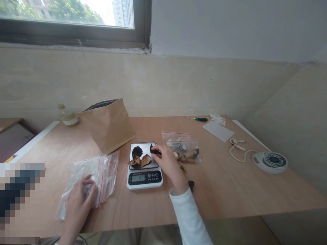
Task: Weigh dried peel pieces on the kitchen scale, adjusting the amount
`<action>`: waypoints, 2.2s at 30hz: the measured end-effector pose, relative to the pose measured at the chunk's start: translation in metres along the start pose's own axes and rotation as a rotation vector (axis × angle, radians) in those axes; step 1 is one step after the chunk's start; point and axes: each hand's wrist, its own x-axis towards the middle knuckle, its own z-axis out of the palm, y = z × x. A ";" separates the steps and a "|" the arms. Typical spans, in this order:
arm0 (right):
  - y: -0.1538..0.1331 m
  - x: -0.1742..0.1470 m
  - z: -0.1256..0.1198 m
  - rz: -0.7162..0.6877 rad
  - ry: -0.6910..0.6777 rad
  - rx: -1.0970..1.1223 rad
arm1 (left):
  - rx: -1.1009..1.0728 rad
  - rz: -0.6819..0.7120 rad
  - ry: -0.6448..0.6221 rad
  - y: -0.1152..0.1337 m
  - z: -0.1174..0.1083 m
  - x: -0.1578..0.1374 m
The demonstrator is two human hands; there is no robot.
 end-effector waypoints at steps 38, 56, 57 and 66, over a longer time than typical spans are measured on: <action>-0.002 -0.052 0.049 0.069 0.271 -0.158 | 0.058 -0.004 -0.023 0.000 0.001 -0.001; -0.003 -0.030 0.050 0.214 0.335 -0.105 | 0.035 -0.005 -0.013 0.001 0.001 -0.001; 0.000 -0.034 0.040 0.240 0.328 -0.026 | 0.034 -0.006 -0.015 0.001 0.001 -0.001; 0.116 -0.093 -0.078 0.474 0.591 0.143 | 0.035 -0.007 -0.010 0.003 0.001 0.000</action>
